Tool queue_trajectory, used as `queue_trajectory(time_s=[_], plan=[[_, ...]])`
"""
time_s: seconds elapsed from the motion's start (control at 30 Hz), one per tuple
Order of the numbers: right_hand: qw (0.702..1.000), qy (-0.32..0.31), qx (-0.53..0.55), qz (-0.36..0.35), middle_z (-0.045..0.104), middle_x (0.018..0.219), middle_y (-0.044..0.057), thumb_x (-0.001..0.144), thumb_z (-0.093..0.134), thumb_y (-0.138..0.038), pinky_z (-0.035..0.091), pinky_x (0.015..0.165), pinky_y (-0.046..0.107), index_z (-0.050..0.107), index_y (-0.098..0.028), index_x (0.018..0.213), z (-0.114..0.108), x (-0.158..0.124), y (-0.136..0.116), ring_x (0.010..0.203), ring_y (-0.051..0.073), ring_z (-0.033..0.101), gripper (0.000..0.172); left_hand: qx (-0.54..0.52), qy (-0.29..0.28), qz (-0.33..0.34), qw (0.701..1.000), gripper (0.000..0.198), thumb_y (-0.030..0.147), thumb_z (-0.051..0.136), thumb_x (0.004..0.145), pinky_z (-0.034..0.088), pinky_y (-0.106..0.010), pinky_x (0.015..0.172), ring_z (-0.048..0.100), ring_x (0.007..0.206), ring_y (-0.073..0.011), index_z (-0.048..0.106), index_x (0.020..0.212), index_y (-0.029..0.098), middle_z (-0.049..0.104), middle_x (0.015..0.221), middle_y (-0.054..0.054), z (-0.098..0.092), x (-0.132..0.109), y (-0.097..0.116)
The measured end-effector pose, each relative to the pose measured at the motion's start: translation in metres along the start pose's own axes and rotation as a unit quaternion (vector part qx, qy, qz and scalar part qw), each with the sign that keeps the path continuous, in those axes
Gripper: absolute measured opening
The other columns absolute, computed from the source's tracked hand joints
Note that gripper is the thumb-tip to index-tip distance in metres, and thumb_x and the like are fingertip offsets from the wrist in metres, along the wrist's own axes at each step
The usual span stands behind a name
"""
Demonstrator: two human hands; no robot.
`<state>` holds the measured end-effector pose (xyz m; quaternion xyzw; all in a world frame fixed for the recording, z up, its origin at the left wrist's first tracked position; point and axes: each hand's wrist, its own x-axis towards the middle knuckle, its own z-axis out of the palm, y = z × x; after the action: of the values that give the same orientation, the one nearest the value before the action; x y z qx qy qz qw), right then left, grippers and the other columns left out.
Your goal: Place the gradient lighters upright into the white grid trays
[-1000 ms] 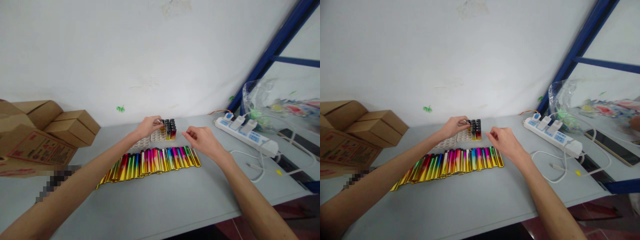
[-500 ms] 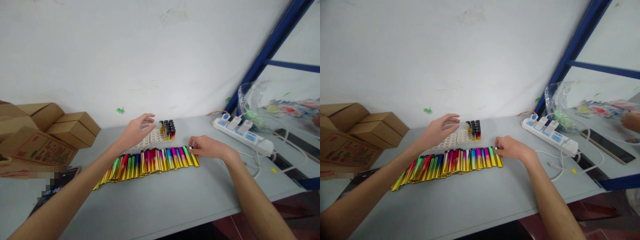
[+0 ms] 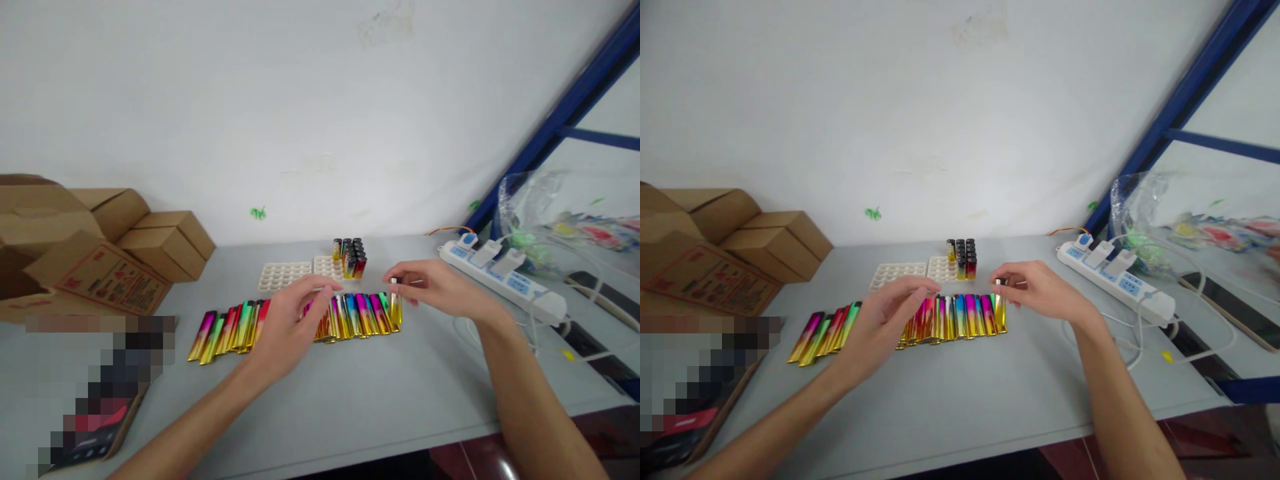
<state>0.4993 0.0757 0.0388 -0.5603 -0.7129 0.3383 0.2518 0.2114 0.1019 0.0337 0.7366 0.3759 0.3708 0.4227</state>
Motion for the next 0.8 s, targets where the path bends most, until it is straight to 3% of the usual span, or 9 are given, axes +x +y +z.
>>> queue_trajectory(time_s=[0.07,0.17,0.27,0.33,0.43,0.5,0.6,0.7,0.8], plan=[[0.99,0.009,0.136,-0.045,0.072,0.081,0.003,0.092,0.071,-0.045,0.053,0.057,0.028,0.076,-0.02,0.11,0.005,-0.002,-0.015,0.06,0.013,0.062,0.031,-0.075,-0.034,-0.055,0.995,0.031,0.04,0.052,0.103,0.05,-0.037,0.102,0.067,0.112,-0.0236,0.076,0.107,0.021,0.075,0.116,-0.008,0.002,-0.001,0.005],[0.964,0.01,0.251,-0.082,0.07,0.08,0.002,0.089,0.077,-0.041,0.05,0.049,0.026,0.078,-0.022,0.108,0.027,0.0,-0.033,0.056,0.011,0.059,0.027,-0.225,-0.074,-0.112,0.965,0.039,0.051,0.052,0.101,0.052,-0.037,0.1,0.068,0.113,-0.025,0.074,0.106,0.019,0.075,0.116,-0.011,0.006,-0.001,0.006],[0.951,0.044,0.279,-0.129,0.072,0.088,0.003,0.085,0.082,-0.034,0.049,0.054,0.026,0.078,-0.023,0.109,0.058,0.006,-0.039,0.06,0.011,0.057,0.027,-0.359,-0.175,-0.18,0.899,0.052,0.067,0.051,0.096,0.058,-0.038,0.081,0.073,0.082,-0.0238,0.066,0.104,0.018,0.074,0.087,-0.009,0.014,-0.002,0.001],[0.949,0.082,0.261,-0.157,0.072,0.089,0.002,0.083,0.085,-0.029,0.045,0.056,0.026,0.077,-0.023,0.105,0.075,0.01,-0.038,0.061,0.01,0.051,0.025,-0.406,-0.239,-0.224,0.853,0.058,0.074,0.048,0.093,0.054,-0.03,0.059,0.062,0.055,-0.0167,0.06,0.096,0.018,0.064,0.067,-0.003,0.019,-0.005,-0.002],[0.944,0.111,0.259,-0.172,0.072,0.092,0.002,0.083,0.085,-0.025,0.043,0.059,0.026,0.073,-0.024,0.109,0.089,0.012,-0.036,0.063,0.01,0.048,0.029,-0.438,-0.247,-0.258,0.825,0.054,0.072,0.05,0.094,0.035,-0.017,0.042,0.033,0.044,-0.0064,0.053,0.085,0.019,0.044,0.059,0.006,0.021,-0.008,-0.003],[0.94,0.116,0.274,-0.168,0.073,0.101,0.003,0.083,0.085,-0.025,0.044,0.06,0.027,0.068,-0.025,0.117,0.089,0.013,-0.036,0.064,0.01,0.048,0.038,-0.445,-0.234,-0.261,0.824,0.049,0.066,0.054,0.096,0.03,-0.014,0.04,0.026,0.047,-0.0048,0.052,0.085,0.019,0.038,0.063,0.008,0.018,-0.009,-0.004],[0.935,0.142,0.287,-0.154,0.07,0.112,0.003,0.087,0.081,-0.03,0.044,0.059,0.027,0.064,-0.027,0.119,0.082,0.014,-0.035,0.064,0.009,0.049,0.036,-0.432,-0.214,-0.227,0.846,0.04,0.057,0.06,0.097,0.034,-0.014,0.039,0.036,0.049,-0.0052,0.052,0.088,0.02,0.043,0.071,0.007,0.013,-0.009,-0.005],[0.928,0.201,0.285,-0.127,0.068,0.103,0.003,0.095,0.072,-0.035,0.046,0.06,0.026,0.066,-0.025,0.112,0.075,0.017,-0.032,0.067,0.01,0.054,0.021,-0.395,-0.187,-0.189,0.879,0.035,0.051,0.061,0.098,0.03,-0.015,0.035,0.041,0.044,-0.0051,0.045,0.086,0.022,0.055,0.073,0.005,0.009,-0.009,-0.005],[0.922,0.233,0.288,-0.112,0.067,0.095,0.003,0.098,0.067,-0.037,0.047,0.061,0.026,0.067,-0.023,0.107,0.072,0.019,-0.026,0.073,0.012,0.059,0.017,-0.341,-0.149,-0.157,0.915,0.033,0.049,0.061,0.099,0.021,-0.013,0.037,0.027,0.04,-0.0041,0.043,0.089,0.024,0.05,0.057,0.009,0.007,-0.007,-0.006]])
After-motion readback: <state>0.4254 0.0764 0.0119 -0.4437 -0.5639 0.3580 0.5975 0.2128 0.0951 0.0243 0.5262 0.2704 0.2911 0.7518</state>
